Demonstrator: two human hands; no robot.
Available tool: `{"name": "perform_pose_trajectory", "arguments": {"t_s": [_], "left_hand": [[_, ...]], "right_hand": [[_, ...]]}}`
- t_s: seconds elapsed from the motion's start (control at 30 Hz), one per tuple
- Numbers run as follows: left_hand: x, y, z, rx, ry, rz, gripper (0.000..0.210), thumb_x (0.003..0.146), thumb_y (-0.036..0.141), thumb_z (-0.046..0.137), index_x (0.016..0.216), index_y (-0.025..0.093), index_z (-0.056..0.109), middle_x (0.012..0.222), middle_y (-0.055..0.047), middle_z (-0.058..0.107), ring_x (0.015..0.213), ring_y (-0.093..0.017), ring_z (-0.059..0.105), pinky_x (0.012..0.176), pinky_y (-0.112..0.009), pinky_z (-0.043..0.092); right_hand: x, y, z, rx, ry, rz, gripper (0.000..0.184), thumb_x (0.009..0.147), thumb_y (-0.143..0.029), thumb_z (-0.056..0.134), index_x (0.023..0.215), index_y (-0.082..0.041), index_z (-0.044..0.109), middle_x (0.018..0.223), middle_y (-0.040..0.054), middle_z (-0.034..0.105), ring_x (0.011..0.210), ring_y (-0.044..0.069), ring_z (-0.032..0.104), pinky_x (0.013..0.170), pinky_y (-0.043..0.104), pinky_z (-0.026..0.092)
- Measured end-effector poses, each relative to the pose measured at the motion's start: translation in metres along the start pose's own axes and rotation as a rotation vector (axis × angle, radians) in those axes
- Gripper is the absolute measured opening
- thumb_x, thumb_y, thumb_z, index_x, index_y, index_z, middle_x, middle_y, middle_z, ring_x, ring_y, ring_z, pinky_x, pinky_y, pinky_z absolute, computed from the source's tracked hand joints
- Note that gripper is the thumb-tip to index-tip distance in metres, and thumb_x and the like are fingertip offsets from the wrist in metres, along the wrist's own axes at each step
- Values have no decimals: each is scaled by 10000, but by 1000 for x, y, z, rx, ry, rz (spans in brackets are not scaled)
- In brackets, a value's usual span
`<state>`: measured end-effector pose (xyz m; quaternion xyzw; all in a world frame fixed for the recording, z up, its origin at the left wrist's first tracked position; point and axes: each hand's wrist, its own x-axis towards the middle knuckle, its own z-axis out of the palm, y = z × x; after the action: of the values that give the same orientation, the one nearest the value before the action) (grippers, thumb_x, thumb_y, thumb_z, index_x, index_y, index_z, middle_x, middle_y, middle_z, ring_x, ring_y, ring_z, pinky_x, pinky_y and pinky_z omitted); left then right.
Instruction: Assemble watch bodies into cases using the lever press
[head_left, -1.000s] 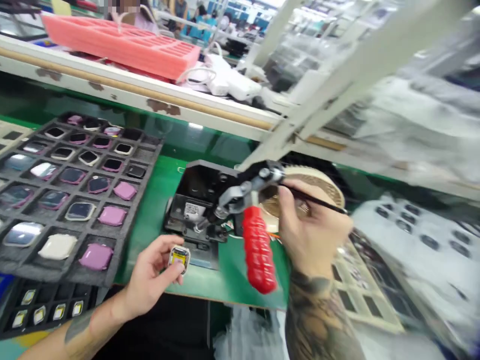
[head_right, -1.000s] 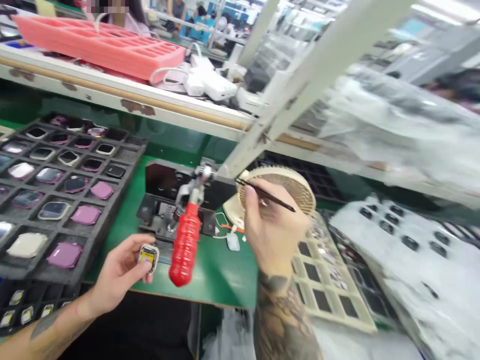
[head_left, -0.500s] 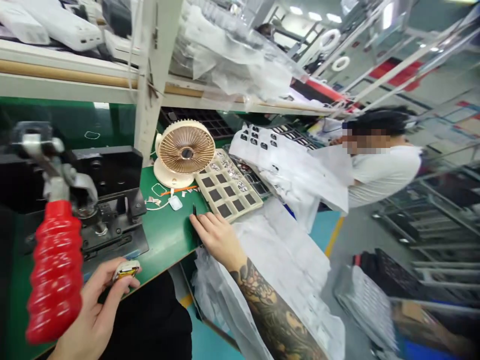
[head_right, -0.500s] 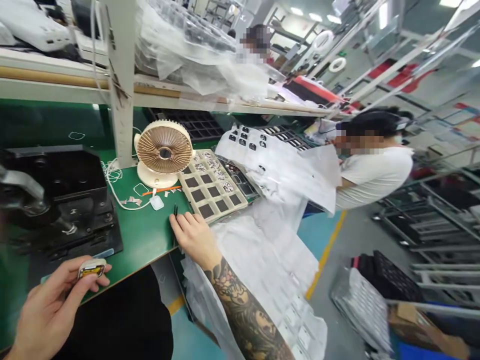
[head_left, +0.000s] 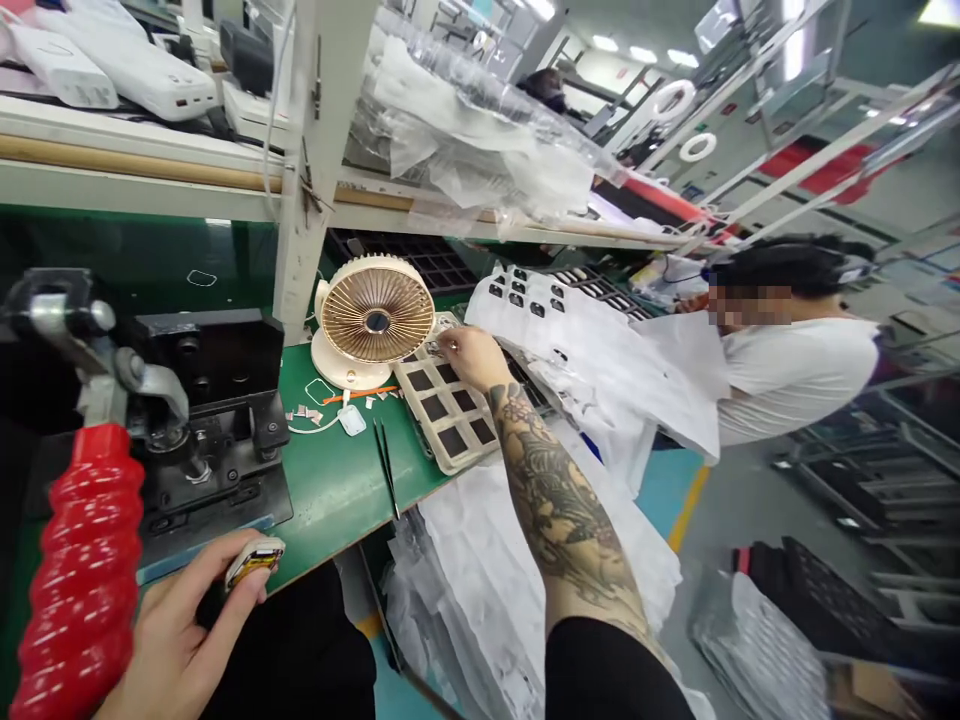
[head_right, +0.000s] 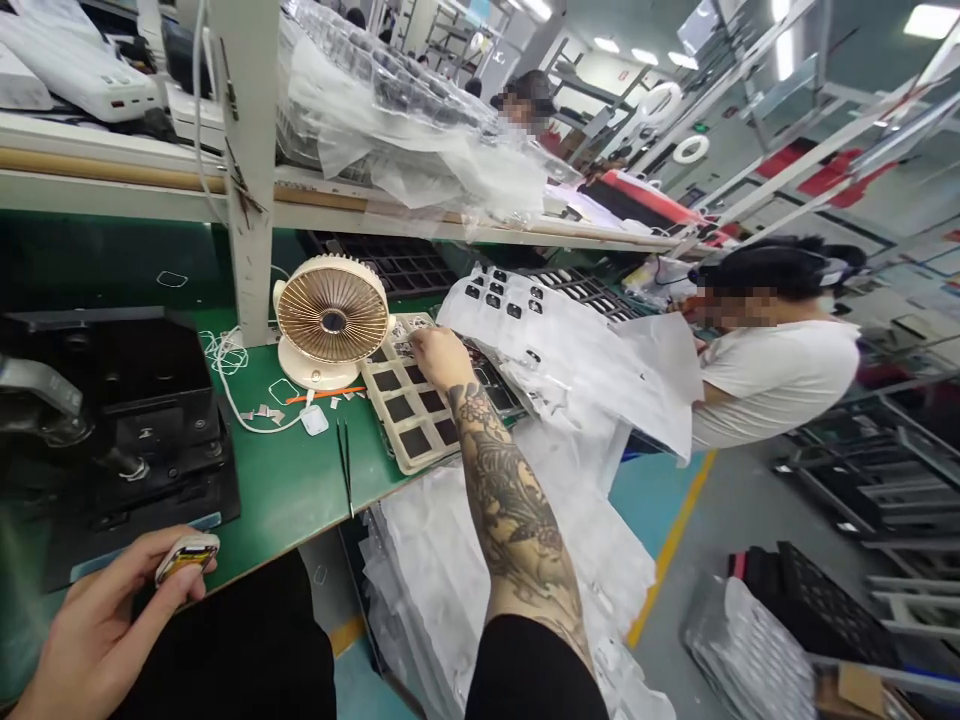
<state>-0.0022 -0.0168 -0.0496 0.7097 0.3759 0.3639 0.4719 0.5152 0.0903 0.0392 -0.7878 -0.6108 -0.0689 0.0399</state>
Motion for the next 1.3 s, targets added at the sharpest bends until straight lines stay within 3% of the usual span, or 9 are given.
{"name": "perform_pose_trajectory", "arguments": {"t_s": [0.1,0.2,0.4,0.53,0.63,0.77,0.87,1.1,1.3], "left_hand": [[4,11,4,-59,82,-129,293,1080,419,749,1285,213,786,989,-73,839,830,-215,822,775,-275,704],[9,21,1,-150,46,-118,252,1079,382,753,1252,200,775,948,-59,816,751,-185,772,715,-268,662],[16,26,-8,-210,0,-102,179,1117,330,697,1231,206,755,942,-39,753,776,-160,682,739,-275,564],[17,28,-7,-155,7,-77,167,1090,345,748,1184,217,798,1029,-64,767,810,-166,641,710,-278,492],[20,29,-6,-195,27,-46,139,1018,324,851,1093,211,821,941,-39,708,725,-137,561,646,-266,438],[23,30,-8,-338,31,-13,132,963,285,914,1046,211,845,1023,-54,706,784,-139,639,671,-253,503],[23,31,-8,-515,-22,-110,142,1041,308,828,1133,201,817,1005,-57,781,736,-147,741,658,-250,569],[25,34,-7,-601,-3,-158,352,1053,472,798,1189,151,840,871,-52,772,662,-145,710,605,-245,615],[25,33,-8,-611,2,-176,354,1062,441,782,1274,161,831,899,-52,799,667,-138,699,632,-245,625]], "right_hand": [[19,-5,4,2,-75,6,204,916,-140,758,1070,-187,884,1000,110,849,966,231,742,959,297,514],[22,-9,11,48,-79,35,171,911,-117,746,1005,-132,888,921,160,837,863,223,741,896,307,486],[21,-8,30,207,173,151,164,953,-130,694,975,-35,826,1031,257,811,899,199,709,903,397,453],[-24,-32,12,328,405,165,118,973,-92,660,1031,-104,762,1054,208,796,904,194,718,880,376,524],[-89,-81,-22,668,454,-61,70,1057,-166,664,1080,-183,728,967,113,766,804,182,732,774,346,566],[-165,-167,-59,994,179,-559,213,1060,-68,651,1073,-259,743,991,70,755,962,219,752,859,389,614],[-184,-214,-59,1126,-6,-719,253,1068,-45,619,1126,-263,734,1056,61,763,971,205,757,830,362,637],[-170,-238,-39,1171,-184,-753,135,1119,-139,643,1113,-237,736,1057,57,754,977,180,721,882,330,608],[-169,-241,-33,1256,-263,-690,95,1131,-222,664,1067,-239,732,1044,47,734,967,176,702,892,325,586]]}}
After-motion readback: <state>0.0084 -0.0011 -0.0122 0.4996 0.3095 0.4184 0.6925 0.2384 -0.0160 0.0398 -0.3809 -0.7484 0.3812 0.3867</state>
